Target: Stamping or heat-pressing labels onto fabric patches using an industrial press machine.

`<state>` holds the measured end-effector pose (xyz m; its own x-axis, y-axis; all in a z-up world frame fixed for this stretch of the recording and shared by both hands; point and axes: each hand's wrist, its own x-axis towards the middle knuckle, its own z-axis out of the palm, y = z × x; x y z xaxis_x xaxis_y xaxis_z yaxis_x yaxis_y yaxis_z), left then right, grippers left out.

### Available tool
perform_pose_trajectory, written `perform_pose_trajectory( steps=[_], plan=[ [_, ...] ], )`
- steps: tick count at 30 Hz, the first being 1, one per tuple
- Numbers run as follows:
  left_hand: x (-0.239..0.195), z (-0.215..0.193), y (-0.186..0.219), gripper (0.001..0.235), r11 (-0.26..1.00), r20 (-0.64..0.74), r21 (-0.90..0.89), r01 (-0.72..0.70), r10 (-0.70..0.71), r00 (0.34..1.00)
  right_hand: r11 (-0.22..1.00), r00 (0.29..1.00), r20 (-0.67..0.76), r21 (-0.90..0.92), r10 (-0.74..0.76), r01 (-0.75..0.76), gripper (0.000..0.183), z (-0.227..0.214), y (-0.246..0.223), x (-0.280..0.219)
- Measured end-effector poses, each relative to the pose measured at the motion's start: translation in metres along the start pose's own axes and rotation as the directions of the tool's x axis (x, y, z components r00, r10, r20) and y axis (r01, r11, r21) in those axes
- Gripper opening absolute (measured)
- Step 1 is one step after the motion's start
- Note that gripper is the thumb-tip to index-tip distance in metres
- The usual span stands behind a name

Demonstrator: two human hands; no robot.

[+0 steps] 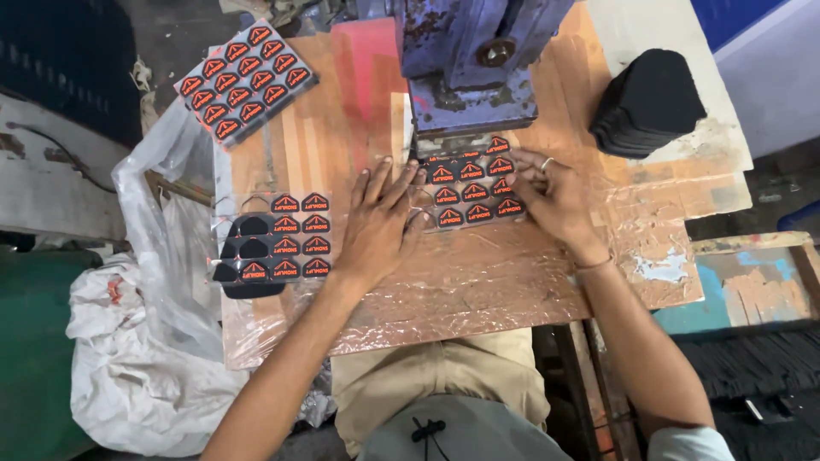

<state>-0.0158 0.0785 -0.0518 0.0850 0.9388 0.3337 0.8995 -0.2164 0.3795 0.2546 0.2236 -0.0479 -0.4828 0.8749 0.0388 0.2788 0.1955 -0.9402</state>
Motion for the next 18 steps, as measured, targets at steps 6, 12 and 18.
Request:
perform_pose_trajectory(
  steps=[6,12,18],
  plan=[
    [0.003,-0.005,0.001,0.058,0.997,0.0,-0.067,0.04,-0.04,0.999,0.999,0.999,-0.032,-0.023,0.025,-0.026,0.039,-0.001,0.0,-0.011],
    [0.002,-0.004,0.004,0.06,0.999,-0.02,-0.04,0.017,-0.017,1.0,0.998,0.997,-0.045,0.005,0.061,-0.061,0.04,0.001,-0.007,-0.013],
    [0.0,0.001,0.002,0.059,1.0,-0.057,-0.029,0.005,-0.007,0.998,0.999,0.997,-0.058,-0.01,0.046,-0.047,0.039,0.0,0.0,-0.012]
  ],
)
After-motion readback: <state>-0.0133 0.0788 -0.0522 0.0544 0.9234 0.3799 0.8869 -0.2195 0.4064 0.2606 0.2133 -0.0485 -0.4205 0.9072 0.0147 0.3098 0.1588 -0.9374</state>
